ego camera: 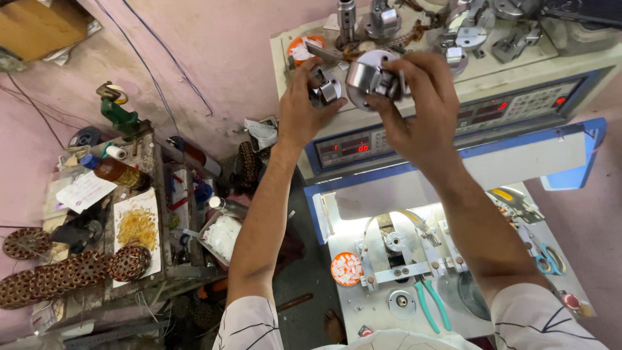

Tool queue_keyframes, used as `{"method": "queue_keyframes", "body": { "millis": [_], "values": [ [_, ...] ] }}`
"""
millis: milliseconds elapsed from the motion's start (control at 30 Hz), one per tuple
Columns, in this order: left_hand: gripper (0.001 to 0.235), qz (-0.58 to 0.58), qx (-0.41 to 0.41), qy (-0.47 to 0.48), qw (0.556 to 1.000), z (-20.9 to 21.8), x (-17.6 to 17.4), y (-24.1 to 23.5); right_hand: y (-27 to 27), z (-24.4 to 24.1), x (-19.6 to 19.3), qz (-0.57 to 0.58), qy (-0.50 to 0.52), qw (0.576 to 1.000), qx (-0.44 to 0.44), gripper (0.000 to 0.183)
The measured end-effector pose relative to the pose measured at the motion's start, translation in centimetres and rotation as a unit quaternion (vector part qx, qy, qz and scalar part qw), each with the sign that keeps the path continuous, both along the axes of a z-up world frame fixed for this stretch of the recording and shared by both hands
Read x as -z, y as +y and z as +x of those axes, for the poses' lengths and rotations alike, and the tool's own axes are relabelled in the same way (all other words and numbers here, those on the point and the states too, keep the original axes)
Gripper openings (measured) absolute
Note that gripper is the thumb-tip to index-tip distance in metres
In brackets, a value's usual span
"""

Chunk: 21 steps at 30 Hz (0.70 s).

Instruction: The person uses a winding machine to wind copper wire onto motor stators, then cuts and secures the wire ends using pliers and by hand.

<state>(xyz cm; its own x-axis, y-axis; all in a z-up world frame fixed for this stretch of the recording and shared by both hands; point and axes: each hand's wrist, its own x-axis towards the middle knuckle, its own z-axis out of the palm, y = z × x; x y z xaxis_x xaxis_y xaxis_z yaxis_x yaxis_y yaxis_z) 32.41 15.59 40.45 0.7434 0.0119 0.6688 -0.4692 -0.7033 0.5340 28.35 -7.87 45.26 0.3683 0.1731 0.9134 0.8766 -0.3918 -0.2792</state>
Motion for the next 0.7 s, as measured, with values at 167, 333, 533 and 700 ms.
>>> {"method": "queue_keyframes", "body": {
  "millis": [167, 333, 533, 700],
  "values": [
    [0.084, -0.002, 0.03, -0.005, 1.0, 1.1, 0.7, -0.7, -2.9, -8.5, 1.4, 0.045, 0.081, 0.996, -0.003, 0.042],
    [0.084, -0.032, 0.098, -0.06, 0.993, 1.0, 1.4, -0.7, -5.0, -15.4, 6.1, 0.108, 0.258, 0.956, -0.087, 0.044],
    [0.057, -0.007, -0.114, -0.199, 0.973, -3.3, 3.8, -2.9, -7.5, -22.0, 14.6, 0.035, 0.379, 0.924, -0.019, 0.041],
    [0.02, -0.179, 0.062, -0.001, 0.982, -18.9, 14.9, -8.3, -9.5, -25.7, 25.9, 0.053, 0.483, 0.873, 0.036, 0.033]
  ]
}}
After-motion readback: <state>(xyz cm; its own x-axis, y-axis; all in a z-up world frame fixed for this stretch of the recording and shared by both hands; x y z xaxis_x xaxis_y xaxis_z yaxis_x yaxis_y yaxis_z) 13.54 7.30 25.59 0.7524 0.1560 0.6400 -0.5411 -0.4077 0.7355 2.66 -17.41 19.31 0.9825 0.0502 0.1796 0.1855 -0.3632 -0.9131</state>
